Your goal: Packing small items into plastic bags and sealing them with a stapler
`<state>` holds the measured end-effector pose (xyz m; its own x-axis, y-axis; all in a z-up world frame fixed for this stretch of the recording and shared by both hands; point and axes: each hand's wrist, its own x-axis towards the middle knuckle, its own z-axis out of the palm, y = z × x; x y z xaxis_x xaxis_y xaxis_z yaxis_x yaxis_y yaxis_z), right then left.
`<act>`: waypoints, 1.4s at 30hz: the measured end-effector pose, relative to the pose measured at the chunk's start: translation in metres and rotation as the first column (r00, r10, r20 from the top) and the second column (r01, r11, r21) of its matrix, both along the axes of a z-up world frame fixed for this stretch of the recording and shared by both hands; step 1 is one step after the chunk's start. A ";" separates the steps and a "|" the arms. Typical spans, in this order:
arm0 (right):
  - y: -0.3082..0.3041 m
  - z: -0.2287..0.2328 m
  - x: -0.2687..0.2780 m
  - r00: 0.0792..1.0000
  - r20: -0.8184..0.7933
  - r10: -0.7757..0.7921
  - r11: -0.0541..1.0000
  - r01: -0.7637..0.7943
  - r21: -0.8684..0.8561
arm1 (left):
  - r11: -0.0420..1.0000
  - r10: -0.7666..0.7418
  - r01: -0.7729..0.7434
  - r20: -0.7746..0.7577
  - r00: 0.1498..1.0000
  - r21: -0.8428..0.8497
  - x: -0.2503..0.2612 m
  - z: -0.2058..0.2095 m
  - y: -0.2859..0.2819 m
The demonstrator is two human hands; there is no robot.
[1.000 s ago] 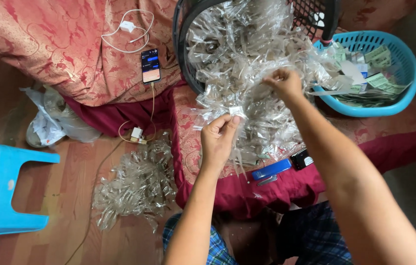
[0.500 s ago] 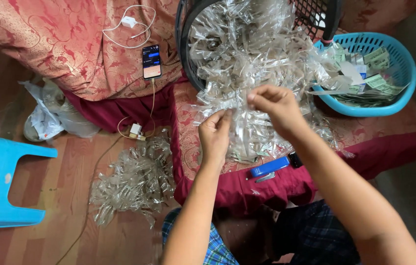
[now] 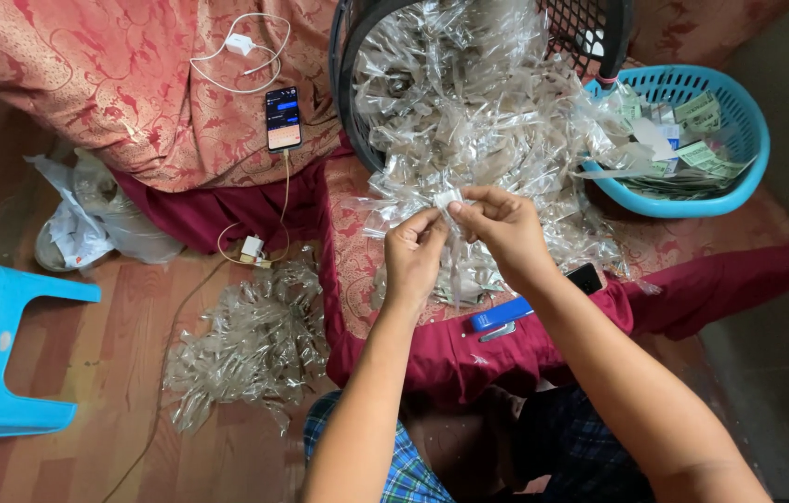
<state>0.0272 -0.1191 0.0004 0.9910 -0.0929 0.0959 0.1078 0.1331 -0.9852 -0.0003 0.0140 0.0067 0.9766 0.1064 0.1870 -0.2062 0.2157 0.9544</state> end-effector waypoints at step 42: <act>0.000 0.029 0.038 0.999 0.021 0.037 0.985 -0.033 -0.172 | 0.943 -0.164 0.137 0.067 0.984 0.303 0.015 0.001 0.044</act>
